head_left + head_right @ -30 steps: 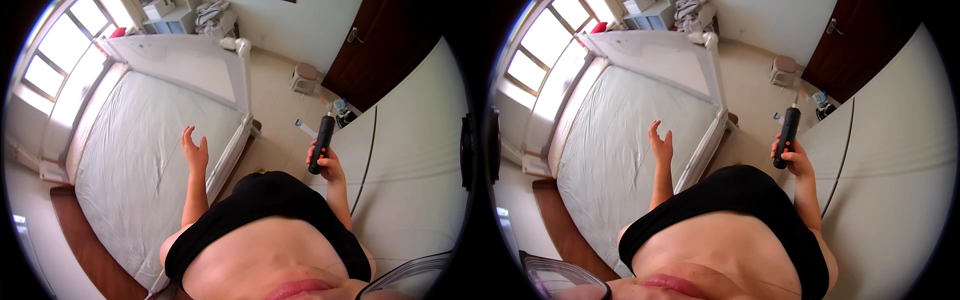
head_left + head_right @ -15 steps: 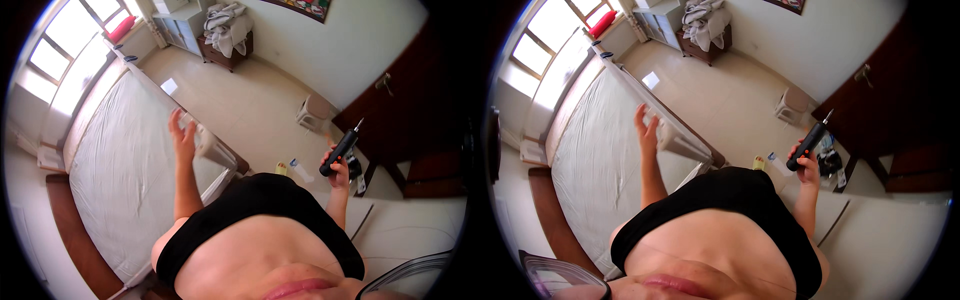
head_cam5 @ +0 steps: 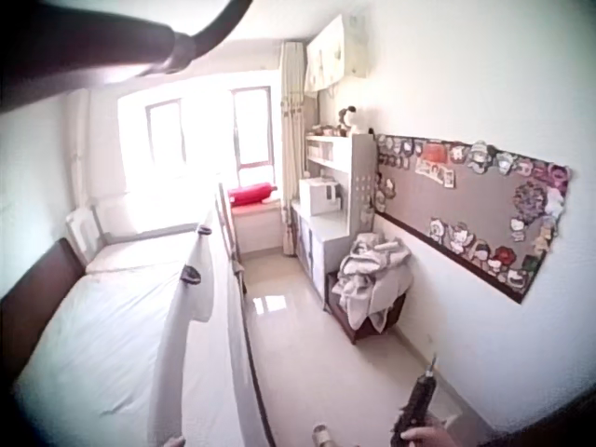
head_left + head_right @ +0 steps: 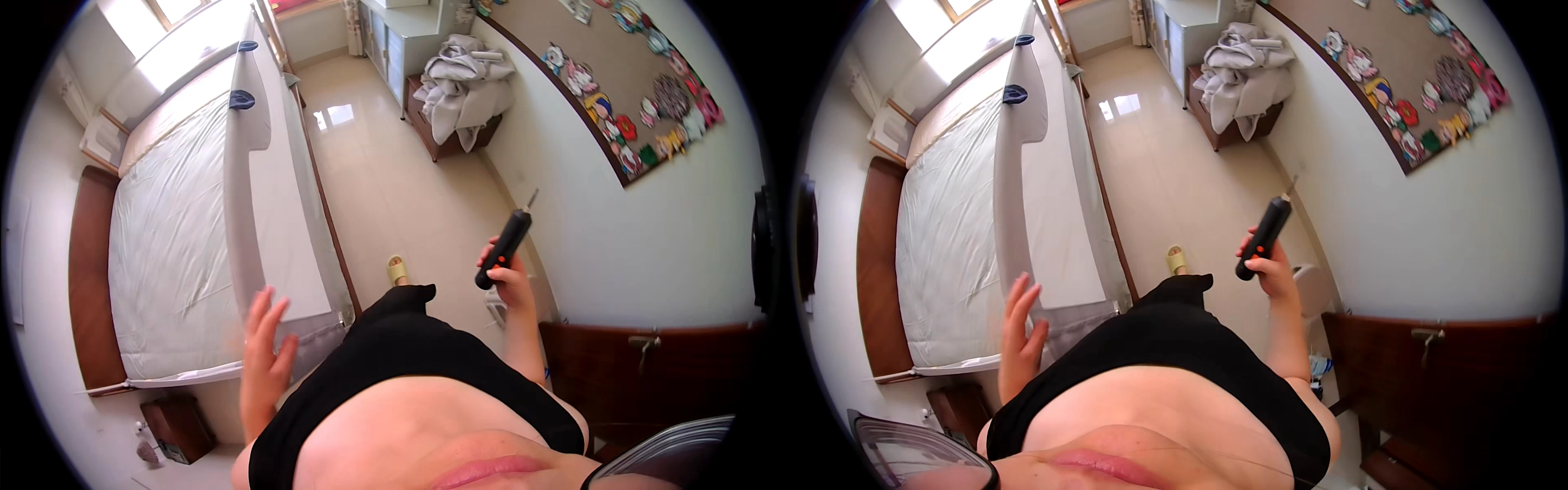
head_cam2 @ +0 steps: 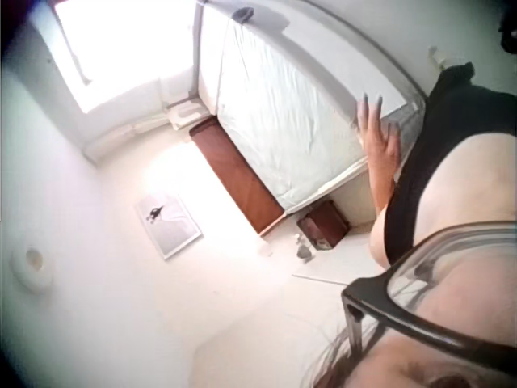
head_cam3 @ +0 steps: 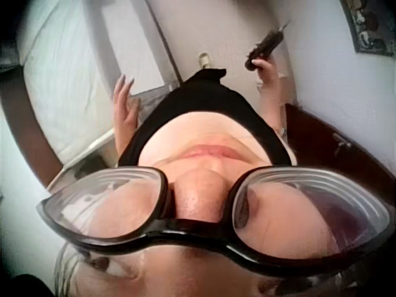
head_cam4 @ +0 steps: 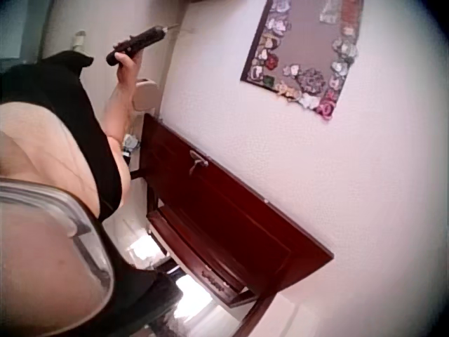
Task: The person assembles a white baby crib frame using a cordless electric screwdriver. They attach vertical posts to the base, secure joints with screws, and then walk to a shelf to retrieve a small item before returning to the crib.
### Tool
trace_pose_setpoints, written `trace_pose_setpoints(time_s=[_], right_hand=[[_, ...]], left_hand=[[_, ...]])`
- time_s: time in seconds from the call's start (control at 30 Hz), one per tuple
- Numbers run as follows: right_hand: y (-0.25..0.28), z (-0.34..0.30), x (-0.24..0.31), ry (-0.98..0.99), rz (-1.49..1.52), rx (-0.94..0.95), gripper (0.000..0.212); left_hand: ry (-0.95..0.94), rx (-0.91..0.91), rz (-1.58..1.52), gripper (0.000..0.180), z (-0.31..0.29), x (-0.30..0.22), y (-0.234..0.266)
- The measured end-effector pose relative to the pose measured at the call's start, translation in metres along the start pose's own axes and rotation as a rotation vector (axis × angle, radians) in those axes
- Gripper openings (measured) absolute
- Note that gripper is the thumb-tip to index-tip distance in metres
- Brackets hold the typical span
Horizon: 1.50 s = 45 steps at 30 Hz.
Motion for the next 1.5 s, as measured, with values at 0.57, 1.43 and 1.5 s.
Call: trace_pose_setpoints(time_s=[0.57, 1.43, 1.5], right_hand=[[0.01, 0.282, 0.045, -0.05, 0.048, 0.045, 0.05], [0.065, 0.696, 0.141, 0.322, 0.054, -0.374, 0.037], [0.074, 0.697, 0.139, 0.344, 0.052, -0.474, 0.034]], left_hand=[[0.092, -0.556, -1.42, 0.038, 0.178, 0.014, -0.013], [-0.07, -0.391, -1.503, 0.027, 0.668, 0.044, 0.037], [-0.081, -0.308, -1.452, 0.027, 0.71, 0.049, 0.047]])
Point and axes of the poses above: each hand's wrist, its own z-axis towards the middle knuckle, its own y-axis out of the back of the hand, x = y × z, the point moved 8 cm from there along z, towards the middle knuckle
